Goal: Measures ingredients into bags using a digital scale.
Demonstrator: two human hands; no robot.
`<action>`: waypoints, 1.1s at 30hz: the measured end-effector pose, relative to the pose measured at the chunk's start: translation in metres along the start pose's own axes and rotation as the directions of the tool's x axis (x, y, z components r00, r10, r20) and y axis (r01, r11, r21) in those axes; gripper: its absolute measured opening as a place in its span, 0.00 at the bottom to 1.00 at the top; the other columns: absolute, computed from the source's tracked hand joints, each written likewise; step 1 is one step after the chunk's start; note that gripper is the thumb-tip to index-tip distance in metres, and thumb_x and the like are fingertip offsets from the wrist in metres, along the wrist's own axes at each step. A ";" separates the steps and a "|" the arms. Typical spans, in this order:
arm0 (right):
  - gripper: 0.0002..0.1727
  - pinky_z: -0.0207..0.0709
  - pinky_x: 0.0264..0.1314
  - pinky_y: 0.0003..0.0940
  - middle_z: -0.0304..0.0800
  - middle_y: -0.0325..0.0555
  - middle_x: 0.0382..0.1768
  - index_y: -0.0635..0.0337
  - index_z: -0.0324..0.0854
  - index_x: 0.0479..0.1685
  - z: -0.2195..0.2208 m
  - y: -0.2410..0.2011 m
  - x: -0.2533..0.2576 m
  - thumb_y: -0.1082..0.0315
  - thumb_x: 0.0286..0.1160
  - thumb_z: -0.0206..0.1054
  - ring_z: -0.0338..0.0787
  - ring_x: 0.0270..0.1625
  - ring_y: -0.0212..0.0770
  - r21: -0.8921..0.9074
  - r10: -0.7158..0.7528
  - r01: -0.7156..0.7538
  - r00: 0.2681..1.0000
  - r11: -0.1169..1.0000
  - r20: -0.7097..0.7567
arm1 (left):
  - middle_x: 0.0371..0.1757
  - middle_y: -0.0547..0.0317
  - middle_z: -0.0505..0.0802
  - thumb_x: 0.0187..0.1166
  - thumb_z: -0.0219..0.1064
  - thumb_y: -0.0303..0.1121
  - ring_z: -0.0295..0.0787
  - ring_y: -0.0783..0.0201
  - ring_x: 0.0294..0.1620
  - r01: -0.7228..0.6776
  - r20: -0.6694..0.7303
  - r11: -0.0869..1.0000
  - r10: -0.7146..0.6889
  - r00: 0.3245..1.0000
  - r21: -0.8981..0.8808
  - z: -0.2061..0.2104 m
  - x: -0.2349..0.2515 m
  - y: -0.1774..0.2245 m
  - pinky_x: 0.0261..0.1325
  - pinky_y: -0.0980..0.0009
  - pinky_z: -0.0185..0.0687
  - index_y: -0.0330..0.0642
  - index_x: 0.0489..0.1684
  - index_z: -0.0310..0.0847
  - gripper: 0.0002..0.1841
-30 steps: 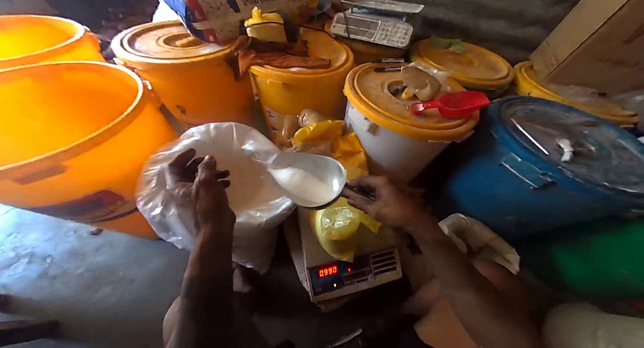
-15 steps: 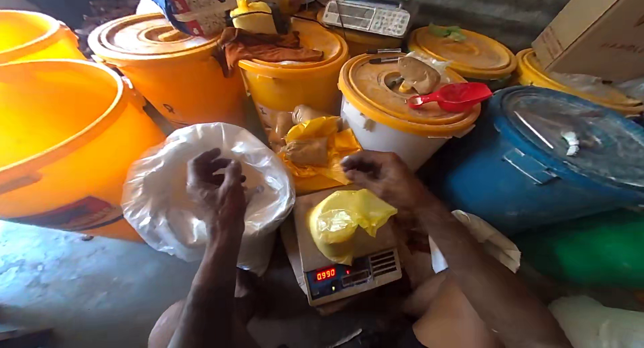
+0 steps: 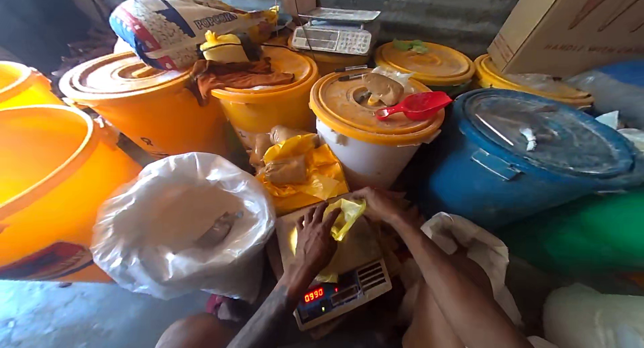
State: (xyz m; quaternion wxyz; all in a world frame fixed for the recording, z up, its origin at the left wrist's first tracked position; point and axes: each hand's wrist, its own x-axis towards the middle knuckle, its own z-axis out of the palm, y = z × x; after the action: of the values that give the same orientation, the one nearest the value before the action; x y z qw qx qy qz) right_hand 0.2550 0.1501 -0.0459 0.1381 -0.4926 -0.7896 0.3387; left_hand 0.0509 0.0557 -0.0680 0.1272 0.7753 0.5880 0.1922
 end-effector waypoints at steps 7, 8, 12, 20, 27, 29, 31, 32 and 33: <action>0.07 0.80 0.36 0.18 0.85 0.33 0.24 0.63 0.85 0.32 -0.006 -0.051 -0.022 0.72 0.79 0.66 0.83 0.27 0.21 0.396 -0.208 0.497 0.787 0.772 -0.581 | 0.41 0.62 0.95 0.80 0.63 0.32 0.91 0.78 0.47 -0.061 -0.421 0.892 -0.150 0.894 -0.448 -0.045 -0.017 0.003 0.58 0.73 0.86 0.36 0.49 0.89 0.11; 0.07 0.79 0.34 0.18 0.84 0.32 0.24 0.61 0.84 0.31 -0.008 -0.060 -0.029 0.72 0.79 0.66 0.82 0.27 0.21 0.380 -0.234 0.563 0.735 0.734 -0.637 | 0.41 0.65 0.95 0.80 0.64 0.32 0.90 0.83 0.47 -0.104 -0.454 0.866 -0.151 0.878 -0.489 -0.047 -0.022 0.005 0.58 0.79 0.85 0.35 0.49 0.88 0.11; 0.03 0.83 0.37 0.20 0.87 0.35 0.31 0.63 0.83 0.37 -0.001 -0.089 -0.044 0.76 0.79 0.66 0.85 0.32 0.23 0.330 -0.327 0.708 0.620 0.624 -0.713 | 0.44 0.71 0.94 0.84 0.62 0.28 0.89 0.86 0.49 -0.122 -0.467 0.725 -0.296 0.834 -0.678 -0.048 -0.029 0.014 0.59 0.83 0.86 0.33 0.54 0.82 0.10; 0.38 0.84 0.52 0.32 0.87 0.51 0.51 0.66 0.73 0.75 0.020 -0.078 -0.027 0.45 0.75 0.72 0.88 0.49 0.38 0.396 -0.203 0.361 0.900 0.844 -0.386 | 0.49 0.57 0.94 0.91 0.56 0.31 0.92 0.75 0.50 -0.007 -0.343 0.568 -0.488 0.803 -0.823 -0.038 -0.010 -0.028 0.58 0.74 0.89 0.29 0.64 0.77 0.14; 0.32 0.76 0.67 0.61 0.92 0.58 0.52 0.66 0.90 0.48 0.050 -0.068 -0.028 0.40 0.80 0.65 0.88 0.62 0.57 0.070 -0.112 0.131 0.966 0.989 -0.232 | 0.44 0.62 0.95 0.93 0.53 0.32 0.93 0.75 0.47 -0.038 -0.333 0.522 -0.484 0.810 -0.852 -0.056 -0.019 -0.024 0.56 0.74 0.91 0.31 0.61 0.79 0.14; 0.26 0.80 0.56 0.54 0.93 0.53 0.38 0.66 0.90 0.38 0.055 -0.074 -0.033 0.48 0.83 0.64 0.92 0.49 0.51 0.065 -0.189 0.246 0.863 0.967 -0.468 | 0.44 0.63 0.96 0.92 0.54 0.31 0.94 0.74 0.46 -0.053 -0.300 0.482 -0.453 0.839 -0.875 -0.066 -0.022 -0.020 0.56 0.73 0.92 0.32 0.60 0.79 0.13; 0.19 0.82 0.57 0.49 0.95 0.50 0.41 0.64 0.92 0.41 0.051 -0.075 -0.031 0.55 0.82 0.66 0.92 0.50 0.47 0.059 -0.266 0.366 0.769 0.929 -0.582 | 0.50 0.61 0.95 0.85 0.64 0.38 0.94 0.73 0.52 0.009 -0.214 0.484 -0.404 0.889 -0.875 -0.072 -0.028 -0.024 0.61 0.72 0.90 0.32 0.67 0.75 0.21; 0.17 0.82 0.59 0.47 0.96 0.48 0.43 0.63 0.93 0.44 0.052 -0.073 -0.028 0.57 0.82 0.66 0.92 0.51 0.45 0.078 -0.276 0.393 0.760 0.916 -0.588 | 0.55 0.60 0.93 0.76 0.71 0.45 0.91 0.73 0.56 0.095 -0.138 0.517 -0.392 0.909 -0.850 -0.071 -0.031 -0.029 0.65 0.72 0.88 0.32 0.74 0.70 0.32; 0.16 0.82 0.61 0.45 0.96 0.48 0.44 0.63 0.93 0.46 0.054 -0.071 -0.025 0.58 0.83 0.66 0.92 0.52 0.43 0.121 -0.264 0.404 0.767 0.907 -0.584 | 0.58 0.58 0.92 0.66 0.78 0.51 0.90 0.72 0.59 0.175 -0.064 0.544 -0.391 0.918 -0.821 -0.065 -0.033 -0.036 0.67 0.70 0.87 0.33 0.77 0.68 0.42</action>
State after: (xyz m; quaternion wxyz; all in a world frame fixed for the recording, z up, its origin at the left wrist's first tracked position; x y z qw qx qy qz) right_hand 0.1884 0.0867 -0.0348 0.4781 -0.3993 -0.7434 0.2435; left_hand -0.0164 0.0324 -0.0302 0.4193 0.4988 0.5669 0.5041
